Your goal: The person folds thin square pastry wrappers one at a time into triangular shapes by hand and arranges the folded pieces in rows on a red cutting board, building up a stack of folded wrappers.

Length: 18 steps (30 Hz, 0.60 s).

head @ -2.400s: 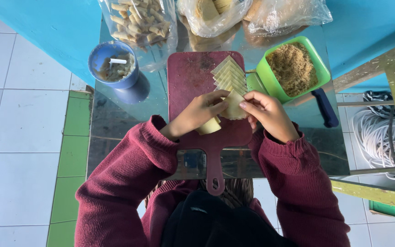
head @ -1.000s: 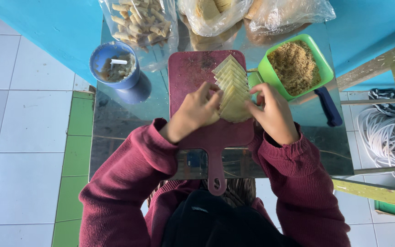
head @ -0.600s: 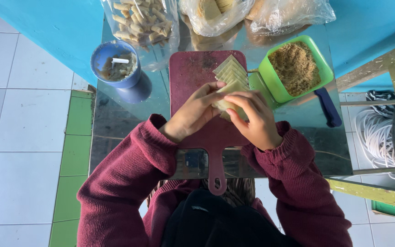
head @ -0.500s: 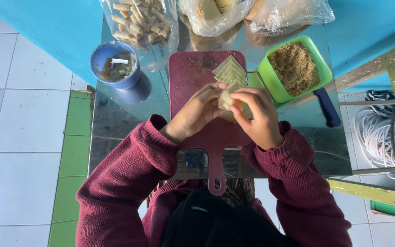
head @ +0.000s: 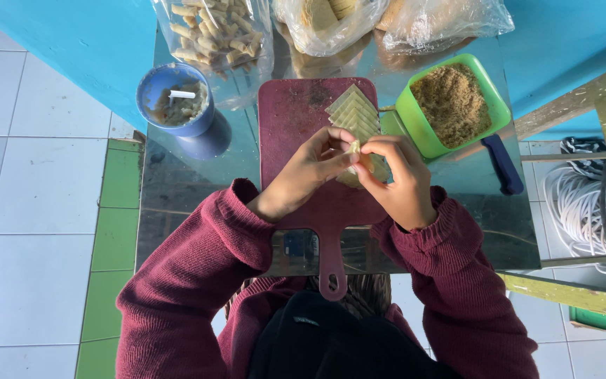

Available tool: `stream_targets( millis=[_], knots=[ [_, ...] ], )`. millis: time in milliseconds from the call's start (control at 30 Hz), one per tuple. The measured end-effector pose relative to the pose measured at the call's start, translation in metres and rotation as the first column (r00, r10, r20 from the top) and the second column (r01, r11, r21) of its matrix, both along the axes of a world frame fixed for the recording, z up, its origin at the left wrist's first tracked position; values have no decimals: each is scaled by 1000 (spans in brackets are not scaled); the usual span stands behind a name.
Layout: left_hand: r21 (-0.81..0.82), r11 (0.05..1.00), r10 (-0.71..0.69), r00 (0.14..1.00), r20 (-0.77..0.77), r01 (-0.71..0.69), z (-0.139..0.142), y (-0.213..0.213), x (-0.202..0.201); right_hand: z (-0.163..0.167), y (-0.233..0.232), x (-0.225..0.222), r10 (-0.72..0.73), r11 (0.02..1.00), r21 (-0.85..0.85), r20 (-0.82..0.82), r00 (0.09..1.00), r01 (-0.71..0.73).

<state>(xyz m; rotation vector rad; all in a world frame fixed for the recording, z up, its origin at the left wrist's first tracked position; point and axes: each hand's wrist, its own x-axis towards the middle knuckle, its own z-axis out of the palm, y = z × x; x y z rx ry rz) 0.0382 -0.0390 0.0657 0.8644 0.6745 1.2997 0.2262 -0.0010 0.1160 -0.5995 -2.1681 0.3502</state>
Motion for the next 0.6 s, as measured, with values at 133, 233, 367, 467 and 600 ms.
stream_targets(
  millis=[133, 233, 367, 467, 600],
  knots=[
    [-22, 999, 34, 999, -32, -34, -1, -1, 1, 1, -2, -1, -7, 1000, -14, -8, 1000, 7],
    [-109, 992, 57, 997, -48, -62, -1, -2, 1, 2, -2, -1, -17, 999, -31, -1, 1000, 16],
    [14, 995, 102, 988, -111, -102, -3, -1, 2, -1, -2, 2, -11, 995, -99, -25, 1000, 9],
    [85, 990, 125, 981, -146, -114, -5, 1, 3, -11, 1, 6, -16, 987, -162, -56, 998, 7],
    [119, 983, 156, 973, -170, -137, -11, 1, 4, -31, 12, 10, 52, 816, -522, -363, 931, -249]
  ],
)
